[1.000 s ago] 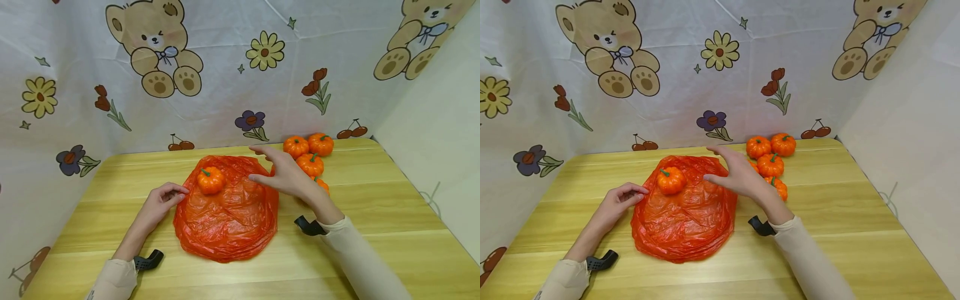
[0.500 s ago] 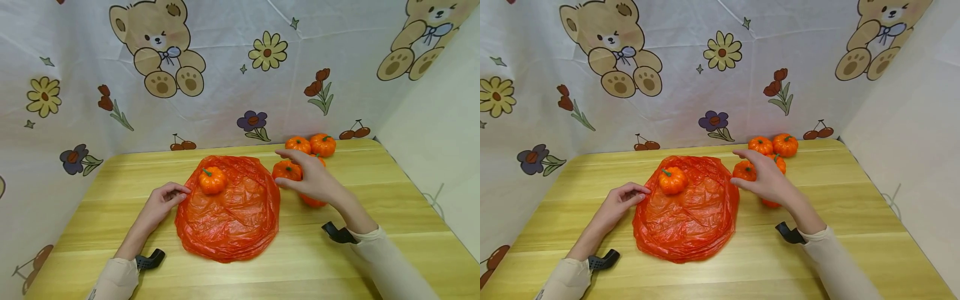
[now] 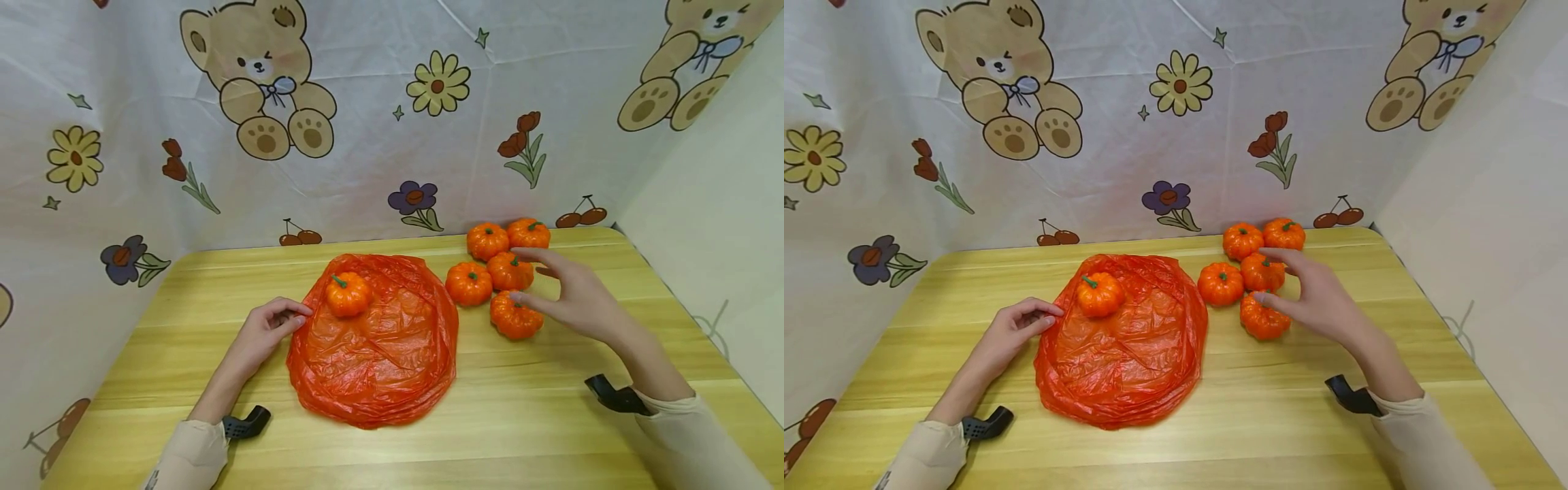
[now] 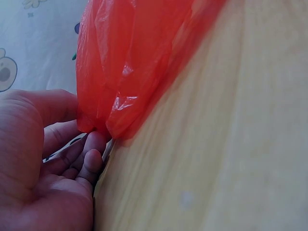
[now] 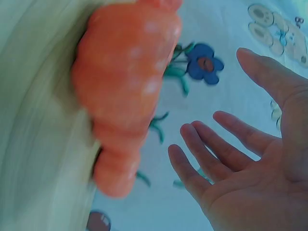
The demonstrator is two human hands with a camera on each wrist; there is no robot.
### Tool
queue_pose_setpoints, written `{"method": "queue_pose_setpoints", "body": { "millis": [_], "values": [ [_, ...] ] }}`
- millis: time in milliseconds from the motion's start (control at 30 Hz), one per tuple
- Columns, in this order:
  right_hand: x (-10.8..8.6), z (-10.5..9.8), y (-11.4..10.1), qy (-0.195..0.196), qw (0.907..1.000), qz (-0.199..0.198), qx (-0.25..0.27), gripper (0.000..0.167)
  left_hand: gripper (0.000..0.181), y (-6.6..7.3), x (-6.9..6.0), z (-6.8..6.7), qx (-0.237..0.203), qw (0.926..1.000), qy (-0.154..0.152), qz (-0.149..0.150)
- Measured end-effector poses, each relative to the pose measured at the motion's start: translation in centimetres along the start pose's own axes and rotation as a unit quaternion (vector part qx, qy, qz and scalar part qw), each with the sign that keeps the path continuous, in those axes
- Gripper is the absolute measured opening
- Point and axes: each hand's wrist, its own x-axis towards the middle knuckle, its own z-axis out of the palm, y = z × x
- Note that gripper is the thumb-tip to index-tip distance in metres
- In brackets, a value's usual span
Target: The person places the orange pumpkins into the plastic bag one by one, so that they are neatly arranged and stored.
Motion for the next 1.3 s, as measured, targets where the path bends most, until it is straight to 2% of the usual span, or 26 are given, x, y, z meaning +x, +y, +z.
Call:
{"method": "queue_pose_setpoints", "body": {
  "millis": [233, 500, 700, 833, 967, 1300],
  "values": [
    [-1.1, -1.1, 1.9, 0.016, 0.9998, 0.01, -0.001, 0.068, 0.019, 0.1, -0.2, -0.2, 0.006, 1.0, 0.004, 0.0],
    [-2.1, -1.9, 2.8, 0.02, 0.9996, 0.022, 0.004, 0.068, 0.019, 0.0, -0.1, 0.0, -0.006, 1.0, -0.001, 0.0],
    [-2.9, -2.1, 3.2, 0.014, 0.9997, 0.013, 0.015, 0.063, 0.02, 0.1, 0.1, 0.1, -0.003, 1.0, -0.002, -0.004],
    [-3.0, -2.0, 3.0, -0.003, 0.9995, -0.001, 0.031, 0.056, 0.02, 0.0, 0.1, 0.1, -0.003, 1.0, -0.002, -0.003],
    [-2.9, -1.8, 2.9, -0.026, 0.9984, 0.006, 0.049, 0.052, 0.019, 0.0, 0.0, 0.0, -0.002, 1.0, 0.001, -0.001],
    [-3.1, -0.7, 3.7, -0.131, 0.9901, -0.015, 0.048, 0.053, 0.018, 0.0, 0.0, 0.0, 0.002, 1.0, -0.001, 0.005]
  ]
}}
